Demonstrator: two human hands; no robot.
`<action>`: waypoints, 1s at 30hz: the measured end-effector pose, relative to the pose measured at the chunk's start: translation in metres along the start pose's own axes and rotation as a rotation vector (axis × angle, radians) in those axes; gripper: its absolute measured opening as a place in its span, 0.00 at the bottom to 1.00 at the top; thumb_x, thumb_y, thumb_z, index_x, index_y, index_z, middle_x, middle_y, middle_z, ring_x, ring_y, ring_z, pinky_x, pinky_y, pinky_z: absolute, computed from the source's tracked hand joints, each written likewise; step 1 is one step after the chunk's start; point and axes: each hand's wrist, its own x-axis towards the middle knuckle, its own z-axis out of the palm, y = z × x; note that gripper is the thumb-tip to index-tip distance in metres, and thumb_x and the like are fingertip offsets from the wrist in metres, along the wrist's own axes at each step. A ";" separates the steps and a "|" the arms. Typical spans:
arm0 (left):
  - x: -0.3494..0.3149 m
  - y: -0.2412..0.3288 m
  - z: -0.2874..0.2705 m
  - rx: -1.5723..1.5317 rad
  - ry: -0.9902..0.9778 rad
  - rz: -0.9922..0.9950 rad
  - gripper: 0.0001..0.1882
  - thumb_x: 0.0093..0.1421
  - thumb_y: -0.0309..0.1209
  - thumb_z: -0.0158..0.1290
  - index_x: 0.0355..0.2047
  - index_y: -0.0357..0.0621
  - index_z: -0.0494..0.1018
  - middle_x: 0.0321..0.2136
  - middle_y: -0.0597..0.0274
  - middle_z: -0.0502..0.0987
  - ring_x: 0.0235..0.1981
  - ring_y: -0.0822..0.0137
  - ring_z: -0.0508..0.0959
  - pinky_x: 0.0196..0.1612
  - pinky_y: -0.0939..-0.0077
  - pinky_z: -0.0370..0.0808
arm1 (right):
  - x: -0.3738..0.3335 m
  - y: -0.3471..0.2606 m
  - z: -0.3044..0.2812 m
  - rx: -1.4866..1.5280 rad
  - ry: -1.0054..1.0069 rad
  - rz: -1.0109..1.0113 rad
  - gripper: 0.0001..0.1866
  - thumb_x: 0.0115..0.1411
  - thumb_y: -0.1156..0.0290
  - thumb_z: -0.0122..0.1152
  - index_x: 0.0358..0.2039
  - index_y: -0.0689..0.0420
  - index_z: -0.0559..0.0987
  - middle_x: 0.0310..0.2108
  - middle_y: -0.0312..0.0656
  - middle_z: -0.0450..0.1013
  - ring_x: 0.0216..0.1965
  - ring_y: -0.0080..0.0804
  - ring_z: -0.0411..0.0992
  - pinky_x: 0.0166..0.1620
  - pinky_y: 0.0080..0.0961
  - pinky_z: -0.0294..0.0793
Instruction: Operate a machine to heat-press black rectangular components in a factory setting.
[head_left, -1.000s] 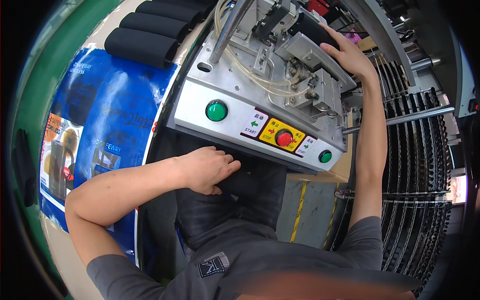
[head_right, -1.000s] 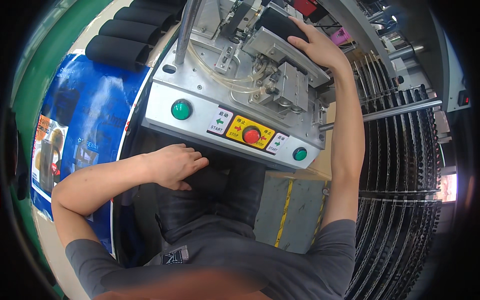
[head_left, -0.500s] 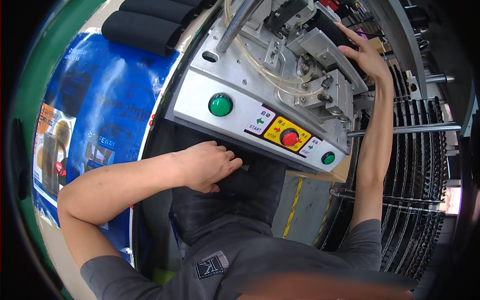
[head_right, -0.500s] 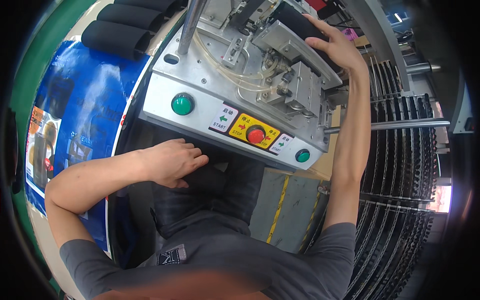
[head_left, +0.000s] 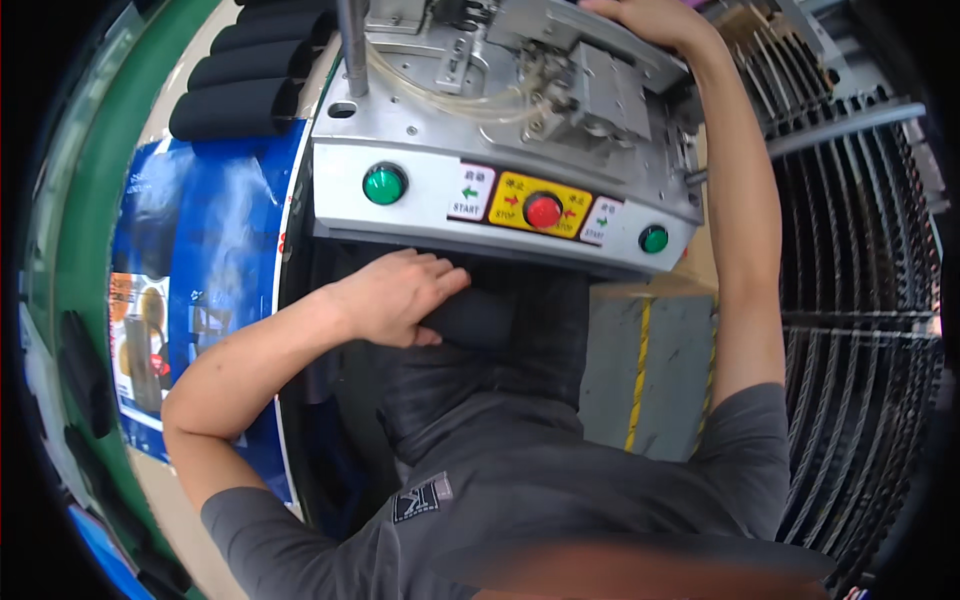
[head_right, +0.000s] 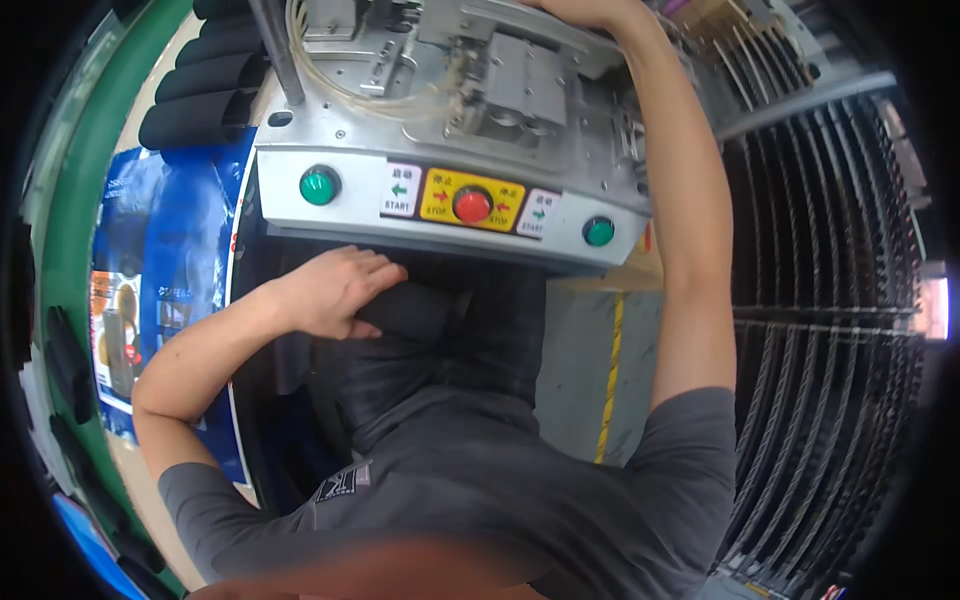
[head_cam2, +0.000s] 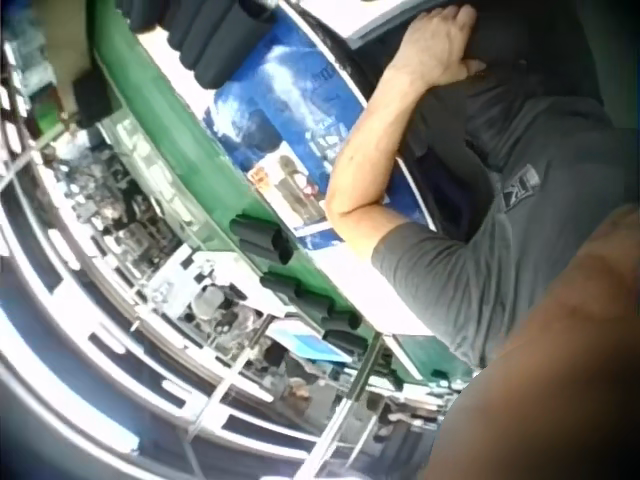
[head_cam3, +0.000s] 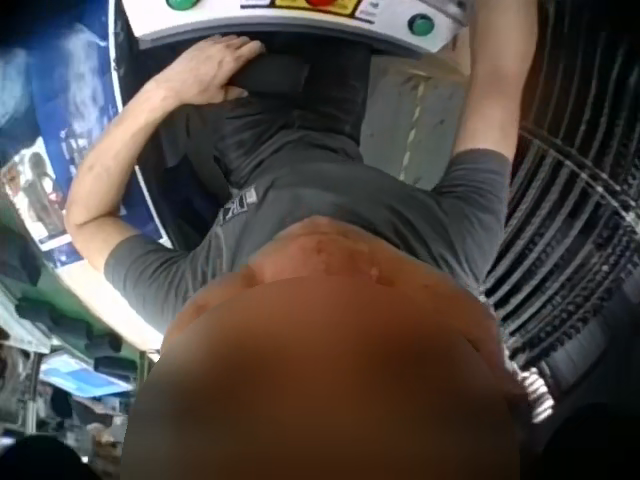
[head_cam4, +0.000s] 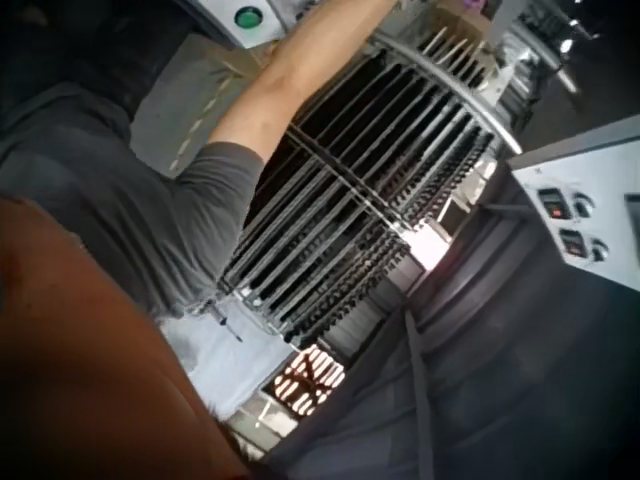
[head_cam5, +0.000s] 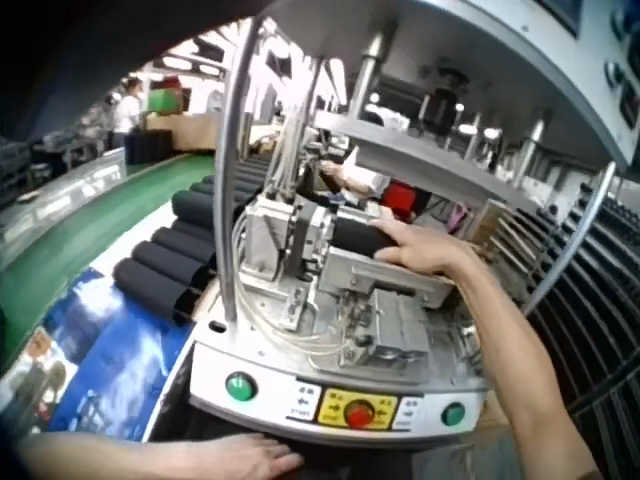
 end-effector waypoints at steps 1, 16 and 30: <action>0.006 0.001 -0.004 0.004 0.047 0.022 0.39 0.50 0.37 0.77 0.60 0.39 0.73 0.56 0.47 0.81 0.54 0.46 0.83 0.61 0.56 0.79 | 0.004 0.034 -0.002 0.070 0.147 -0.015 0.33 0.73 0.60 0.57 0.75 0.59 0.69 0.71 0.50 0.71 0.67 0.48 0.71 0.71 0.39 0.68; -0.054 0.017 -0.014 0.288 0.538 -0.339 0.39 0.43 0.26 0.71 0.57 0.40 0.72 0.78 0.48 0.65 0.56 0.48 0.80 0.60 0.63 0.76 | -0.226 -0.043 0.229 0.481 1.439 -0.333 0.24 0.70 0.71 0.53 0.63 0.67 0.76 0.60 0.53 0.75 0.61 0.46 0.73 0.68 0.40 0.70; -0.066 0.005 -0.012 0.346 1.063 -0.194 0.38 0.48 0.26 0.72 0.61 0.39 0.72 0.66 0.43 0.76 0.60 0.45 0.79 0.64 0.51 0.75 | -0.216 -0.166 0.385 0.576 0.254 -0.575 0.10 0.69 0.66 0.67 0.45 0.58 0.85 0.39 0.43 0.84 0.39 0.49 0.82 0.43 0.37 0.81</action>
